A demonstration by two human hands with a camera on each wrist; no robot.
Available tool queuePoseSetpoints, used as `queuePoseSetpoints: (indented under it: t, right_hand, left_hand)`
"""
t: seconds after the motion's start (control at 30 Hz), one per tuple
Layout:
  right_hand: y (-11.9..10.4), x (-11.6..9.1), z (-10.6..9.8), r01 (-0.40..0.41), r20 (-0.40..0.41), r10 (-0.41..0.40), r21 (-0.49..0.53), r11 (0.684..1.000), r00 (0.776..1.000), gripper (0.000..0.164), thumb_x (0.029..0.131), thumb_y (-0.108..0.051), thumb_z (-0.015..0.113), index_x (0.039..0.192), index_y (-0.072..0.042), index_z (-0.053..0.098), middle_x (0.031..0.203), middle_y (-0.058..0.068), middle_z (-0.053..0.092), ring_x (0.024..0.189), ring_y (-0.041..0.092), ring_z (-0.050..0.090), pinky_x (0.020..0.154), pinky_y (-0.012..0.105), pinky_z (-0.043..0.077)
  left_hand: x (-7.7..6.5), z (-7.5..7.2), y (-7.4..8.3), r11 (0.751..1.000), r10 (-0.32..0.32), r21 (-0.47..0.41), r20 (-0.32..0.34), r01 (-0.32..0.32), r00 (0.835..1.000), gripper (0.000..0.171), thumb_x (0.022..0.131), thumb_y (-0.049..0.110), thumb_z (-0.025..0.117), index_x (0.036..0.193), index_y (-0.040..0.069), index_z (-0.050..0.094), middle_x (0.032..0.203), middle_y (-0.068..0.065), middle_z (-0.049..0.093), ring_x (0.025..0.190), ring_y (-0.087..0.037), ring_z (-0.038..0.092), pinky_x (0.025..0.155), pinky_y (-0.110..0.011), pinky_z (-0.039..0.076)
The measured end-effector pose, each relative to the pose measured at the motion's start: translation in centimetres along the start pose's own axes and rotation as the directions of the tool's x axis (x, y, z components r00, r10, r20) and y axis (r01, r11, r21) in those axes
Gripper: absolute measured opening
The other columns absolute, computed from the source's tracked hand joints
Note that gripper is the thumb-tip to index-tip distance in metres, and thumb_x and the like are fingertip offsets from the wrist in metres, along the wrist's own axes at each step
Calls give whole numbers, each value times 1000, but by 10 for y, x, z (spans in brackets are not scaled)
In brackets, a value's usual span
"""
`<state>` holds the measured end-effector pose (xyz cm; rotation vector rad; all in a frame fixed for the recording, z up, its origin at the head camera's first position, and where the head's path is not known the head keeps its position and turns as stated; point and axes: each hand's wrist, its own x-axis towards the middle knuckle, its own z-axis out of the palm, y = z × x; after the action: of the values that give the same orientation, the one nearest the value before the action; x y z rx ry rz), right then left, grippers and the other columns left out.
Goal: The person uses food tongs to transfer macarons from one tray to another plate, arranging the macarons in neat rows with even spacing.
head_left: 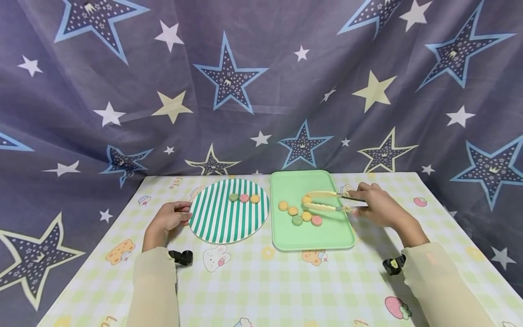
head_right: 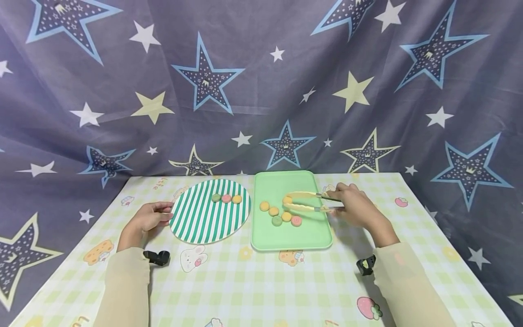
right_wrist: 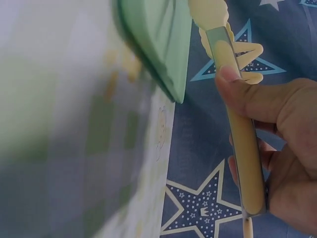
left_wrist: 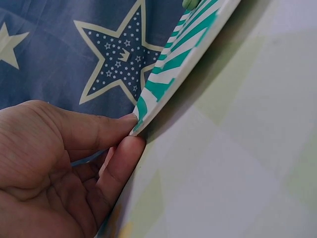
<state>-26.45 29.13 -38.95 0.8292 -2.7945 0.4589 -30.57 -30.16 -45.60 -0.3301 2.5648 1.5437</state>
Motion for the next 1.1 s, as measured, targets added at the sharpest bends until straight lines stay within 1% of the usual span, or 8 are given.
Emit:
queuePoseSetpoints:
  t: [0.1, 0.2, 0.33, 0.57, 0.73, 0.83, 1.1]
  right_hand:
    - [-5, 4, -1, -4, 2, 4, 9, 1000, 1000, 57, 83, -10, 86, 134, 4, 65, 95, 4, 58, 75, 19, 38, 66, 33, 33]
    - [-11, 11, -1, -3, 2, 3, 15, 1000, 1000, 58, 82, -10, 86, 135, 4, 65, 98, 7, 60, 76, 20, 41, 66, 34, 35]
    - [-19, 20, 2, -5, 10, 5, 25, 1000, 1000, 58, 84, -11, 85, 135, 4, 64, 102, 9, 61, 80, 22, 44, 67, 34, 37]
    - [-34, 38, 9, 13, 14, -13, 44, 999, 1000, 56, 85, -11, 85, 135, 2, 65, 97, 4, 58, 80, 22, 42, 68, 34, 36]
    - [-46, 50, 14, 5, 44, -7, 56, 998, 999, 55, 87, -12, 83, 137, 0, 64, 101, 7, 59, 82, 23, 41, 69, 34, 35]
    - [-54, 56, 17, 19, 46, -21, 57, 998, 999, 55, 88, -13, 83, 137, 1, 64, 102, 8, 60, 82, 23, 41, 69, 34, 34]
    - [-69, 73, 24, 60, 46, -63, 64, 996, 997, 54, 86, -14, 84, 135, -2, 67, 95, 0, 57, 82, 21, 42, 67, 33, 35]
  left_hand:
    - [2, 1, -1, 1000, -8, -6, -4, 8, 1000, 51, 100, 0, 63, 149, -3, 48, 134, -22, 53, 89, -14, 63, 74, -24, 61]
    - [3, 1, -2, 1000, -11, -13, -8, 11, 1000, 51, 100, 0, 64, 148, -3, 48, 135, -22, 53, 88, -13, 64, 73, -24, 61]
    - [3, 0, -3, 1000, 5, 5, -6, -5, 1000, 50, 100, 1, 63, 148, -3, 49, 133, -22, 53, 88, -14, 64, 74, -25, 61]
    - [2, -1, -4, 999, 37, 21, 13, -37, 999, 50, 100, 1, 62, 148, -4, 49, 132, -21, 53, 94, -17, 64, 79, -27, 61]
    - [2, -1, -4, 999, 39, 21, 18, -39, 999, 50, 100, 1, 61, 149, -3, 49, 132, -21, 53, 96, -18, 64, 79, -27, 61]
    - [2, -1, -5, 999, 40, 21, 19, -40, 999, 50, 100, 1, 62, 149, -3, 48, 132, -21, 53, 96, -19, 64, 80, -27, 61]
    - [2, -1, -4, 1000, 25, 14, 9, -25, 1000, 50, 100, 1, 62, 149, -3, 49, 133, -22, 53, 97, -20, 64, 79, -27, 61]
